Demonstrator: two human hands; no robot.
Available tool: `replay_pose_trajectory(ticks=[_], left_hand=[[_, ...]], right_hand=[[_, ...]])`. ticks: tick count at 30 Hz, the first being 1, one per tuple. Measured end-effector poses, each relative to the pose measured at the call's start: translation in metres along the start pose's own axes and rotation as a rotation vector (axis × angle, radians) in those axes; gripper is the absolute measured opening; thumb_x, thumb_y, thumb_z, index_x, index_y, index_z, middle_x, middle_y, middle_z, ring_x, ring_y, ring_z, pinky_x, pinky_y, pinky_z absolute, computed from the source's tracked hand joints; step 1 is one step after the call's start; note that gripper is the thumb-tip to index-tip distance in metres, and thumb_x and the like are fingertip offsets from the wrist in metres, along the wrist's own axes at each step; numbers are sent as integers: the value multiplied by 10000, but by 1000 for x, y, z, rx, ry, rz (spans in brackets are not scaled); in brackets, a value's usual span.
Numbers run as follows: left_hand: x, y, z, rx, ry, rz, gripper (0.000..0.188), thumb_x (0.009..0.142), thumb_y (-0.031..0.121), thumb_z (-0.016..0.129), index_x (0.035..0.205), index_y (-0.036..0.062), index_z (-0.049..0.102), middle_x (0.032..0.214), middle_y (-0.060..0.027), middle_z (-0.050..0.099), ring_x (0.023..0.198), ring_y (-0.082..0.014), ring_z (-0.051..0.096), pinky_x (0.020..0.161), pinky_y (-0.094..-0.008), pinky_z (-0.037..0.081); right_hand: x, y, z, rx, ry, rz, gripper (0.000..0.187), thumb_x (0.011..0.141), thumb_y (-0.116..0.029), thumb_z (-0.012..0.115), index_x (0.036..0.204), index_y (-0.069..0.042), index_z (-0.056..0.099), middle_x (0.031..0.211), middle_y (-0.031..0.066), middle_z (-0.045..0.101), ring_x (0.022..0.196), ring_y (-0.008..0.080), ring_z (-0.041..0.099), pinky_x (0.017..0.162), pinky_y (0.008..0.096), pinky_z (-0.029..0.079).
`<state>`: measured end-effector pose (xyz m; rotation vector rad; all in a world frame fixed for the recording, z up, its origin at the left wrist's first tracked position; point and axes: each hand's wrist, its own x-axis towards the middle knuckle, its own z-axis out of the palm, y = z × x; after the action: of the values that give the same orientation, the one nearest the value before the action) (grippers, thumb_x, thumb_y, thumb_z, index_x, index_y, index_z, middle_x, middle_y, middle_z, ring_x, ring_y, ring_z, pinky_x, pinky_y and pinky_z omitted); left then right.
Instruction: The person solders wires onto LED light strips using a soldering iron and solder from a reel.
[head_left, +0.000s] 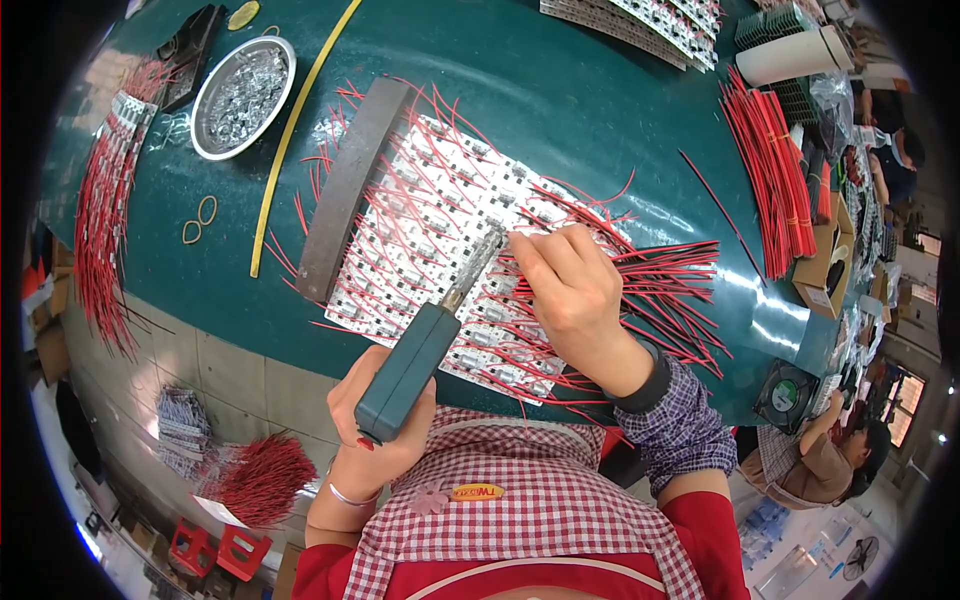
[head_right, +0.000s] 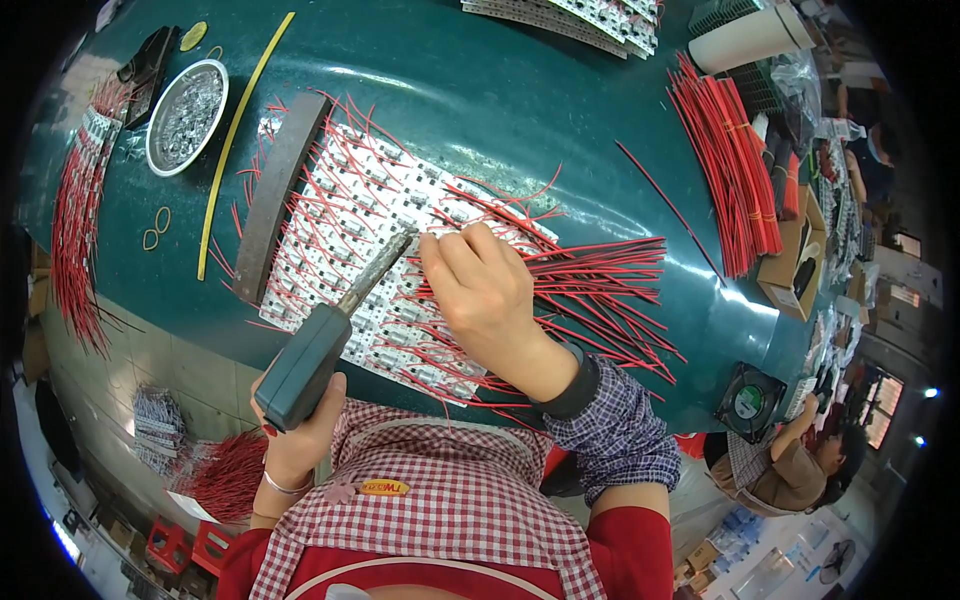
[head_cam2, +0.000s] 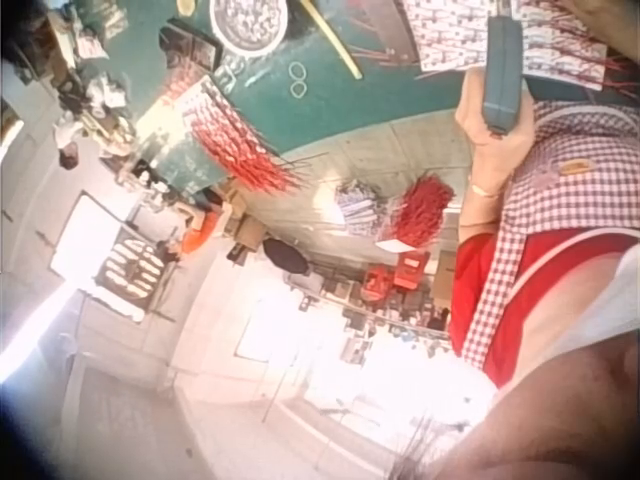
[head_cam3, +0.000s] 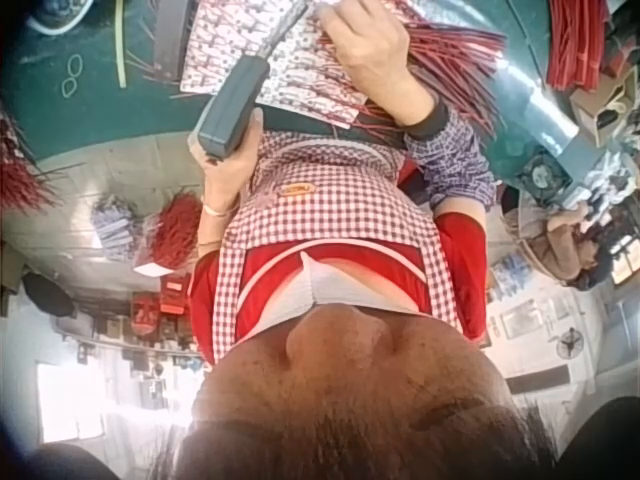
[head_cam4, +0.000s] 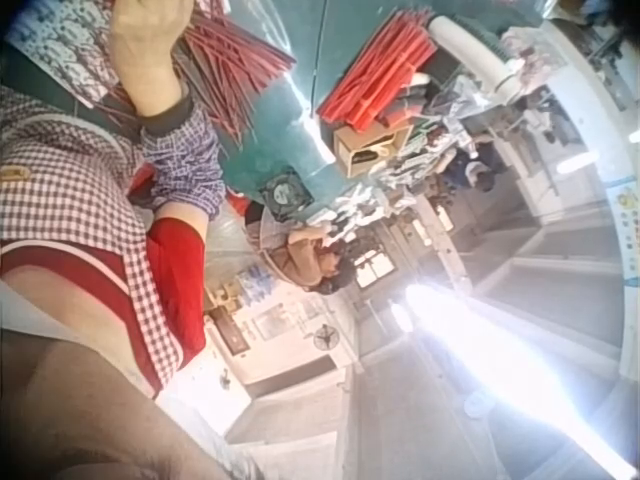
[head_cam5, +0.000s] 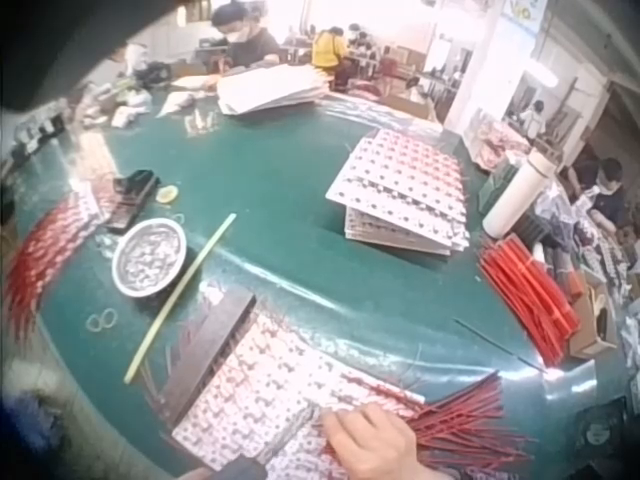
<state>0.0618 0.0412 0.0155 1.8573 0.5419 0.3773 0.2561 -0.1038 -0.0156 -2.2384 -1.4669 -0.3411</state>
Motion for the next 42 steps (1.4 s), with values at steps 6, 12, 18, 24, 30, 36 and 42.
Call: replay_pose_trajectory(ticks=[6, 12, 18, 24, 30, 36, 42], left_hand=[[-1, -3, -1, 49, -6, 39, 163, 743, -87, 711, 896, -49, 671, 837, -127, 637, 662, -234, 610, 610, -312, 488], [-15, -18, -3, -3, -2, 2, 186, 743, -80, 705, 924, -48, 674, 856, -133, 643, 668, -239, 617, 608, -317, 495], [-13, -13, -4, 11, -29, -25, 180, 751, -88, 703, 924, -54, 667, 859, -128, 645, 679, -237, 624, 627, -307, 499], [-7, -4, -1, 9, -11, 12, 170, 754, -96, 702, 913, -53, 659, 835, -119, 634, 684, -226, 621, 635, -300, 495], [-7, 1, -2, 8, -8, -34, 144, 761, -87, 709, 882, -40, 646, 803, -112, 615, 674, -228, 607, 630, -304, 486], [-7, -1, -3, -22, -25, -12, 146, 756, -87, 707, 878, -36, 645, 802, -110, 615, 662, -230, 603, 622, -306, 488], [-25, -12, -10, -35, 36, -36, 199, 756, -76, 715, 952, -55, 687, 886, -143, 664, 714, -258, 654, 639, -314, 522]], right_hand=[[-1, 0, 1, -27, -11, -16, 318, 732, -64, 669, 1034, 31, 707, 868, 49, 581, 818, 205, 571, 629, 317, 467], [0, -1, 0, -28, -16, -16, 318, 729, -62, 668, 1031, 34, 705, 868, 53, 572, 822, 210, 568, 638, 320, 473], [-2, -1, 2, -14, -16, -23, 336, 726, -55, 664, 1043, 50, 701, 874, 69, 562, 821, 227, 559, 654, 329, 481], [-3, -1, 2, 38, -36, -14, 357, 723, -32, 656, 1060, 82, 687, 887, 108, 539, 822, 264, 543, 659, 349, 486], [-4, -1, 3, 67, -39, -29, 373, 725, -14, 647, 1077, 104, 672, 903, 134, 533, 829, 291, 532, 664, 362, 489], [-2, -2, 3, 55, -42, -49, 377, 722, -8, 643, 1079, 113, 663, 910, 142, 532, 835, 297, 525, 671, 362, 489], [-3, -3, 0, 53, -47, -42, 377, 718, -5, 643, 1077, 111, 663, 922, 144, 540, 846, 298, 534, 680, 363, 493]])
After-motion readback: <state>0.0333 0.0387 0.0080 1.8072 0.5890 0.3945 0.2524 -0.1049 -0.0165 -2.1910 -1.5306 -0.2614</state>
